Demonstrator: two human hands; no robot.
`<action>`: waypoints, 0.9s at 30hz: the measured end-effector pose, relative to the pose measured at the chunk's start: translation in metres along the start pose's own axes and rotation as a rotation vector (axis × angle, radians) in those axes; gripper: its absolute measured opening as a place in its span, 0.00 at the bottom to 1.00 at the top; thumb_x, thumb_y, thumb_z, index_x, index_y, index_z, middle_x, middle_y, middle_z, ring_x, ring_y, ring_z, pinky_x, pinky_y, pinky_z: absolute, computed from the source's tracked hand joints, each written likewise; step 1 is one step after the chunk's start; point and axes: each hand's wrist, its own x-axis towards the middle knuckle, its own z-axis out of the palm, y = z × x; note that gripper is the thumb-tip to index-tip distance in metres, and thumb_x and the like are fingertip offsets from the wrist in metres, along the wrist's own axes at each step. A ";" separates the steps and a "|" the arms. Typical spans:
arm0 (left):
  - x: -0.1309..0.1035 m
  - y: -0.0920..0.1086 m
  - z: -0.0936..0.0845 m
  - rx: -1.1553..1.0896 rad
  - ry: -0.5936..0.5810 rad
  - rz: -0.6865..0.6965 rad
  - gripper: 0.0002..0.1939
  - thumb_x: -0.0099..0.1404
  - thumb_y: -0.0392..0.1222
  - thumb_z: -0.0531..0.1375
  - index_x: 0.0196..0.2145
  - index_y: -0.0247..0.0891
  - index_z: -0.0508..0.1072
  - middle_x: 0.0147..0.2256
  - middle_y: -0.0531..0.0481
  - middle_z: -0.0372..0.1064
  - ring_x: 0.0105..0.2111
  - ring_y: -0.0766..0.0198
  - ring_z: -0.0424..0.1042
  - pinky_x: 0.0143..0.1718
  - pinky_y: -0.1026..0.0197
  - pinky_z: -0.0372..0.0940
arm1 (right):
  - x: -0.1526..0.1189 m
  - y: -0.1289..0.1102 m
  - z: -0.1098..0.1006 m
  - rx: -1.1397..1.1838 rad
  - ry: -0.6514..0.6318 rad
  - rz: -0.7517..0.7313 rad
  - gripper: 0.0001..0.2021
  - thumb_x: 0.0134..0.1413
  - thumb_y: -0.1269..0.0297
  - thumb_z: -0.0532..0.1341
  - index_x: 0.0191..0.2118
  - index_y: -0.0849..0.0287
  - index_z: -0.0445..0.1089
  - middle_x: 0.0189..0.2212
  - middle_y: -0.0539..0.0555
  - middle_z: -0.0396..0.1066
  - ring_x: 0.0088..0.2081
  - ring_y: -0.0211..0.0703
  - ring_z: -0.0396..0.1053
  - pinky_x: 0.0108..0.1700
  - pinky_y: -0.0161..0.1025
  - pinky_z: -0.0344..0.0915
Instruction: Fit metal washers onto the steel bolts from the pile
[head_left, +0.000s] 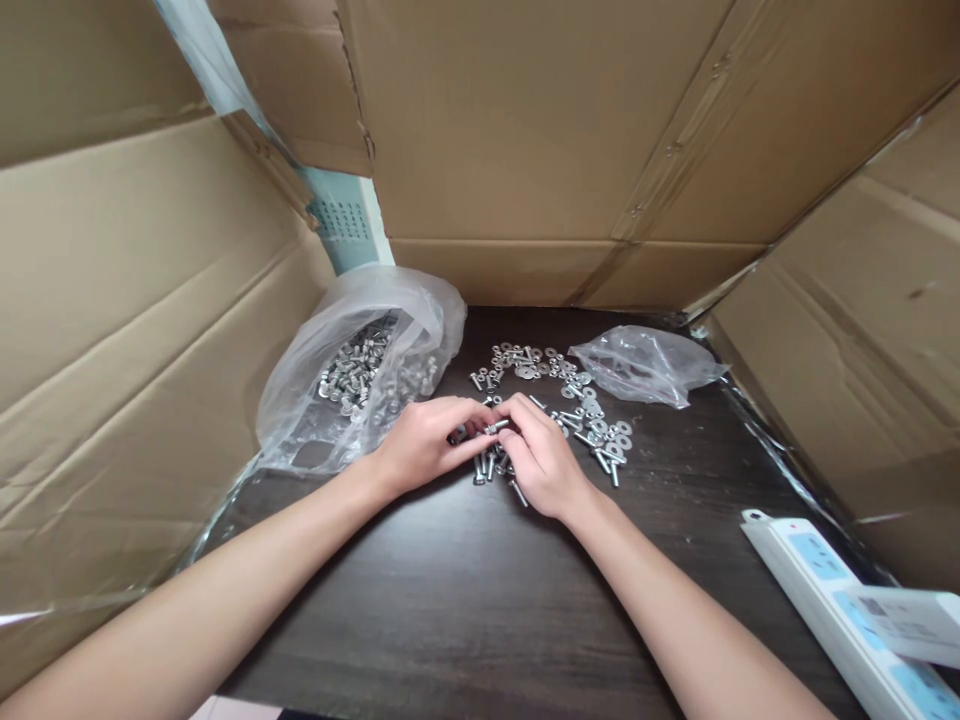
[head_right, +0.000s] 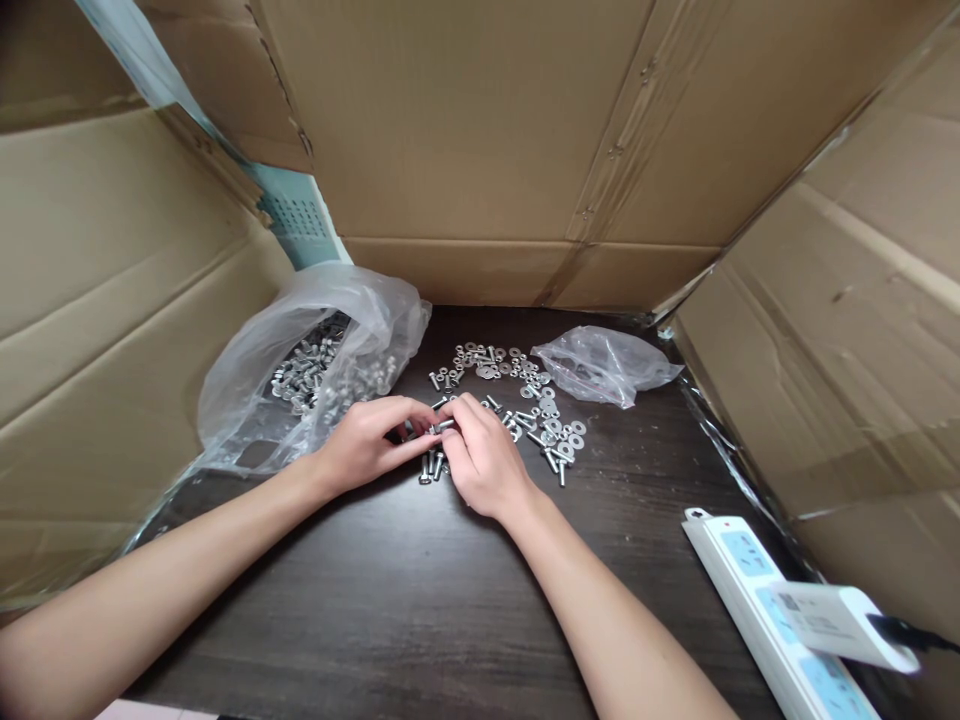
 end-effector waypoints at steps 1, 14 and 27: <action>0.000 0.000 0.000 -0.001 -0.002 0.002 0.08 0.72 0.44 0.63 0.42 0.37 0.75 0.32 0.51 0.77 0.30 0.67 0.76 0.32 0.66 0.70 | 0.000 0.000 0.000 -0.002 0.003 -0.003 0.07 0.64 0.72 0.51 0.39 0.56 0.65 0.37 0.54 0.68 0.40 0.46 0.68 0.43 0.44 0.63; 0.000 -0.001 0.001 0.013 -0.009 0.010 0.07 0.72 0.43 0.63 0.42 0.36 0.75 0.32 0.51 0.78 0.30 0.67 0.77 0.32 0.67 0.69 | 0.000 0.001 0.001 -0.023 0.015 -0.041 0.06 0.63 0.72 0.52 0.39 0.56 0.65 0.36 0.54 0.68 0.38 0.46 0.68 0.42 0.43 0.63; 0.000 0.000 0.000 0.016 -0.010 -0.001 0.07 0.72 0.43 0.63 0.42 0.37 0.76 0.33 0.51 0.78 0.30 0.67 0.77 0.31 0.67 0.70 | 0.000 0.001 0.002 -0.042 0.011 -0.037 0.05 0.63 0.70 0.53 0.39 0.56 0.65 0.36 0.54 0.69 0.38 0.46 0.68 0.42 0.44 0.64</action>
